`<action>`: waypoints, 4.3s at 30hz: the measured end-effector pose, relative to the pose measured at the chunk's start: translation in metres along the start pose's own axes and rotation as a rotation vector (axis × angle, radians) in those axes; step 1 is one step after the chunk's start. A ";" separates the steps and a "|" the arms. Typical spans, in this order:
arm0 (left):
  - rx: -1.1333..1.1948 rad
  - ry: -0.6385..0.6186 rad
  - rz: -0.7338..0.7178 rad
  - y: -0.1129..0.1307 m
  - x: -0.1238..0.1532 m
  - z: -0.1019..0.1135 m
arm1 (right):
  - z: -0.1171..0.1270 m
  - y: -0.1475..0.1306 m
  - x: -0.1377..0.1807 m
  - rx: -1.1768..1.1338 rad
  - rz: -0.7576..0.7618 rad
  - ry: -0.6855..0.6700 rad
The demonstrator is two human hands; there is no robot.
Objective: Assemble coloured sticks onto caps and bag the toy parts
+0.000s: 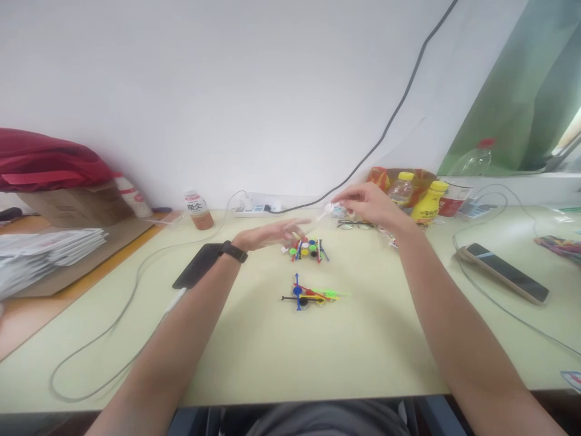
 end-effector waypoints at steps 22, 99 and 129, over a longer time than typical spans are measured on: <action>0.103 -0.033 -0.031 -0.004 -0.006 -0.009 | -0.018 0.005 -0.008 0.004 0.055 -0.073; 0.133 0.021 0.016 -0.012 0.005 0.007 | -0.159 0.041 0.036 0.769 -0.233 -1.033; 0.005 -0.025 -0.009 -0.004 -0.007 -0.013 | -0.015 0.009 0.001 0.178 0.009 -0.220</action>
Point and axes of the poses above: each hand's wrist, its own x-axis away from the middle knuckle, its own z-axis out of the back of the hand, y = z × x, the point moved 8 cm from there along -x, towards the middle knuckle, and after that the axes turned 10 degrees about -z, right-handed, at the moved point
